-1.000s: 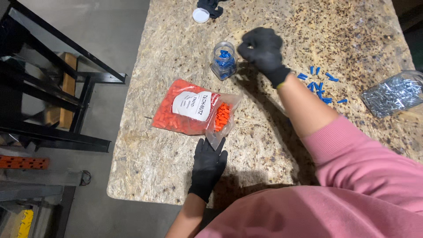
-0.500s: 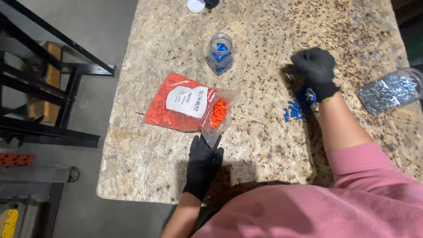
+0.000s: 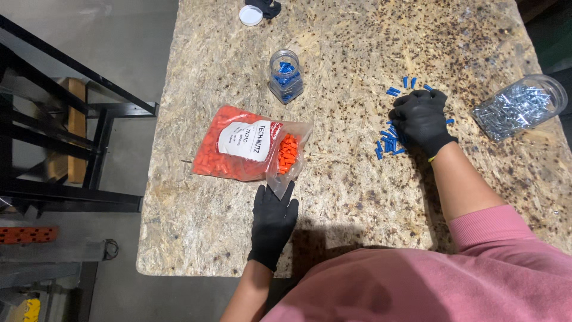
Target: The person sorts blue plastic anchors into a clear jar by hand and places orange plastic anchors into a red bag.
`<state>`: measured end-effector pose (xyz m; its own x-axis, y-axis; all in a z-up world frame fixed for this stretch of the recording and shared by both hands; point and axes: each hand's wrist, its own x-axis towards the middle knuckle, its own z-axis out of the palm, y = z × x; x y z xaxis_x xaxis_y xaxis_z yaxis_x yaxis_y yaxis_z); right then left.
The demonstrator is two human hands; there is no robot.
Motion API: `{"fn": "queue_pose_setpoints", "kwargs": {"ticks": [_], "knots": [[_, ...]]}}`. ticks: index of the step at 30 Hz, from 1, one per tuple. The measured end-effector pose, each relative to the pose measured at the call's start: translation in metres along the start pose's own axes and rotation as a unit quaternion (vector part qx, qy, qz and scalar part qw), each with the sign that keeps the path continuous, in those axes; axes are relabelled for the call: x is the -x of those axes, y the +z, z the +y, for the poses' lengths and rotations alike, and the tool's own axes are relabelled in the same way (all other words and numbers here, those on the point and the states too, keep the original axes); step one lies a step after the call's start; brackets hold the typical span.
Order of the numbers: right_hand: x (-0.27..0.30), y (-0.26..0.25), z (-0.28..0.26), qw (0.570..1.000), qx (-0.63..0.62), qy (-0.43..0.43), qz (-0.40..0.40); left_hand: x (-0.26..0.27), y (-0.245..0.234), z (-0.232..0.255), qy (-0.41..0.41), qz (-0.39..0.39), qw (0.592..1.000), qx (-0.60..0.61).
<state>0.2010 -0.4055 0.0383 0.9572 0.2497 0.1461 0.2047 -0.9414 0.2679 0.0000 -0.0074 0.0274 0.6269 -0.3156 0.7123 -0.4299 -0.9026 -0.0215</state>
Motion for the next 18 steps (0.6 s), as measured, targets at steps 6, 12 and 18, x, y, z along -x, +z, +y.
{"fn": "queue_pose_setpoints", "kwargs": {"ticks": [6,12,18], "knots": [[0.011,-0.026,-0.011,0.996,-0.08,-0.04,-0.014,0.003,0.001,-0.002,-0.011,0.01,0.999,0.031],[0.009,-0.081,-0.029,0.955,-0.294,-0.04,-0.031,0.03,0.027,-0.006,-0.086,-0.106,0.985,0.104],[-0.016,-0.041,-0.012,0.978,-0.195,-0.06,0.039,0.026,0.022,-0.007,-0.113,-0.184,0.971,0.101]]}}
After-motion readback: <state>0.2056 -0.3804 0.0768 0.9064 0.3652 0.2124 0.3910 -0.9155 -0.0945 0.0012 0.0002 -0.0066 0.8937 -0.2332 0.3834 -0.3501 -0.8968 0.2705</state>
